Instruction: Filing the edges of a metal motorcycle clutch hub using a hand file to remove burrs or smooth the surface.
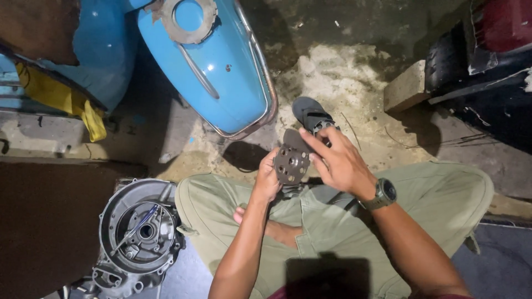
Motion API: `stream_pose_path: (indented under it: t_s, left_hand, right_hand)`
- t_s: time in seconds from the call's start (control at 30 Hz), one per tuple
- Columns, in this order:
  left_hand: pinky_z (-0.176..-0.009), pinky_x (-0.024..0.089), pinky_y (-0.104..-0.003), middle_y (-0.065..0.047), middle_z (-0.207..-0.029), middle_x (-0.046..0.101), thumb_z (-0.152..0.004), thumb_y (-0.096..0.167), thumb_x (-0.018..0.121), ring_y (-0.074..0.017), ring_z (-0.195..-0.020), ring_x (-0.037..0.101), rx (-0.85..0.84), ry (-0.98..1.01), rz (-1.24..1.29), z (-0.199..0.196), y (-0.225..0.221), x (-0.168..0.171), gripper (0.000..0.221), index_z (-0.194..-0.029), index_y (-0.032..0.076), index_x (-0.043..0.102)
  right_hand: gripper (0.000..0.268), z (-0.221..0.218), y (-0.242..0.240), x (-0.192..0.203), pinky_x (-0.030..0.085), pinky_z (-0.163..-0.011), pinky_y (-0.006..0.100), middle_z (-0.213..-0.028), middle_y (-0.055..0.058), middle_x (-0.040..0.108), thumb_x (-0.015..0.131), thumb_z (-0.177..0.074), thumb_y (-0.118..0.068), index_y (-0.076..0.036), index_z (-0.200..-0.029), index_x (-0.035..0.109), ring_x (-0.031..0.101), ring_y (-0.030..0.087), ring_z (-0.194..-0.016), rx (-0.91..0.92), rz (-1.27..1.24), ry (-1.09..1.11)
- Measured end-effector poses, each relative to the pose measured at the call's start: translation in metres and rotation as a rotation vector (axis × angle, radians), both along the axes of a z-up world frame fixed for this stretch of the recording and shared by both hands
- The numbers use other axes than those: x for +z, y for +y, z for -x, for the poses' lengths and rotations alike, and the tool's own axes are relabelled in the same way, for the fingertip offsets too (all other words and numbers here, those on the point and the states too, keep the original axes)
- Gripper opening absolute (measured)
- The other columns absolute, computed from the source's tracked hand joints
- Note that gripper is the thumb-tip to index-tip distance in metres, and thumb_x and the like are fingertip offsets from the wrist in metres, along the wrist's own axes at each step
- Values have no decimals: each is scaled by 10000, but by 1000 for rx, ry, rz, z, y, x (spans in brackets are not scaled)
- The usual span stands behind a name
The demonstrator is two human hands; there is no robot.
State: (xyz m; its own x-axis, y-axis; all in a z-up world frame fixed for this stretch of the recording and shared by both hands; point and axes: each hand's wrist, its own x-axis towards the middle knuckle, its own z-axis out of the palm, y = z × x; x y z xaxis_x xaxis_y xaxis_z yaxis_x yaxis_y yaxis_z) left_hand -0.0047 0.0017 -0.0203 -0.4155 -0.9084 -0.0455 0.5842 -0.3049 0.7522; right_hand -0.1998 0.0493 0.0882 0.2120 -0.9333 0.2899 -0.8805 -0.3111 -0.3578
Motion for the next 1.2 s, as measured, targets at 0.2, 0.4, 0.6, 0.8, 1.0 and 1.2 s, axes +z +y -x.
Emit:
stream_pose_path:
  t_s: [0.2,0.4,0.6,0.8,1.0,1.2]
  left_hand:
    - [-785,566,-380,-114,-925,712,-934,150,747,-194,-871,625,11,-153,134,-16,-6,-10,128,-967,39,694]
    - [-702,568,-305,-151,-832,718,-923,187,737,-172,-792,672,3,8,25,-2,0,7,185,-958,8,708]
    - [-713,545,-384,-237,-824,691,-970,117,657,-230,-847,625,11,-174,216,-12,-3,49,167,-944,-46,689]
    - [-788,541,-326,-137,-893,697,-953,167,691,-169,-856,621,5,-53,62,-7,2,36,170,-991,2,710]
    - [-764,542,-320,-105,-906,693,-968,189,675,-155,-826,625,20,-81,-48,-8,7,-12,169,-1003,27,707]
    - [-659,528,-281,-100,-872,687,-968,185,663,-144,-761,640,54,-67,-107,-10,4,-10,159,-1008,38,708]
  right_hand:
    - [522,-37,10,25,504,-911,490,-1103,172,564,560,-979,-177,-206,-1499,546,621,365,-1007,123,-45,-85]
    - [596,-5,1,15,513,-871,490,-1116,122,539,588,-968,-227,-190,-1554,487,623,361,-1020,-10,2,-16]
    - [450,-46,13,30,505,-855,499,-1097,168,543,520,-1001,-201,-181,-1445,590,603,391,-968,117,54,-45]
    - [530,-21,4,19,522,-739,471,-1058,106,517,578,-971,-261,-188,-1495,555,608,352,-900,-12,51,-48]
    - [520,-54,15,20,514,-727,477,-1028,189,556,577,-966,-179,-187,-1485,548,600,367,-833,129,-40,-127]
    - [572,-21,0,2,517,-688,463,-1043,125,522,590,-968,-235,-186,-1531,504,602,345,-863,-5,-13,-49]
